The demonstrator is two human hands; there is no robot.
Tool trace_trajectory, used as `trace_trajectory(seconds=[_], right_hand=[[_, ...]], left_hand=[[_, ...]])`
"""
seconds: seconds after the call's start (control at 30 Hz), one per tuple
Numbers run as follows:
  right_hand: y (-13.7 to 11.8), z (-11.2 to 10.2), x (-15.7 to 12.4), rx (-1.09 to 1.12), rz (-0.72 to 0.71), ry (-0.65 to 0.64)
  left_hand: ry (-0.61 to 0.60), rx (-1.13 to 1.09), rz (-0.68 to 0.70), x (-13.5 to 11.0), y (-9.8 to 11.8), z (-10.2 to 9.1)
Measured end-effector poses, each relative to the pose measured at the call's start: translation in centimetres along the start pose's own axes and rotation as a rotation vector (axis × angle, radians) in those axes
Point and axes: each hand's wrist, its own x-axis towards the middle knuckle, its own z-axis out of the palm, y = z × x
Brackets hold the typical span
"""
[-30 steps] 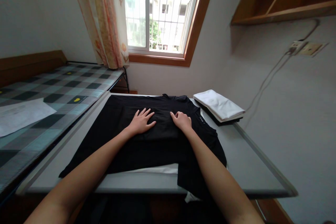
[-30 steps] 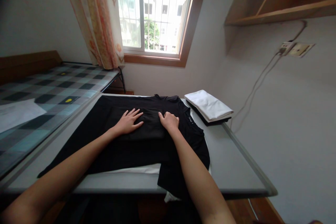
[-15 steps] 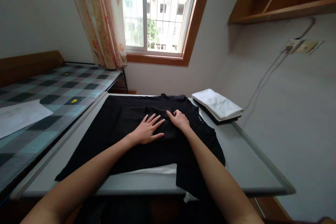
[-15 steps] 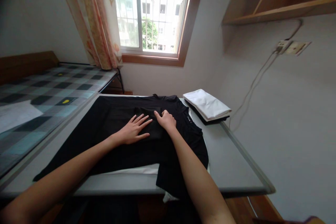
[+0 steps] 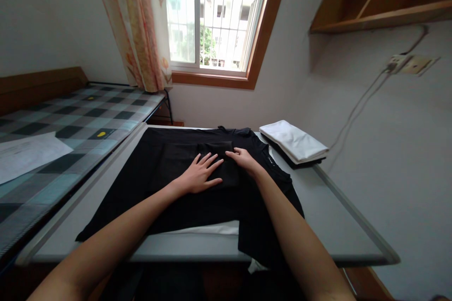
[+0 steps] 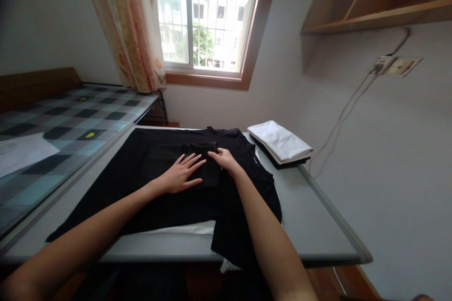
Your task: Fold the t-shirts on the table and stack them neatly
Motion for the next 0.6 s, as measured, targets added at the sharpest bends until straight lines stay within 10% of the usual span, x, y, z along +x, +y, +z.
trace_trajectory(seconds=[0.23, 0.6], right_hand=[[0.3, -0.1, -0.1, -0.088, -0.104, -0.087], [1.8, -7.7, 1.5, -0.27, -0.137, 0.35]], left_hand=[[0.033, -0.004, 0.009, 0.0, 0.1, -0.4], [0.226, -0.06, -0.121, 0.4, -2.0, -1.5]])
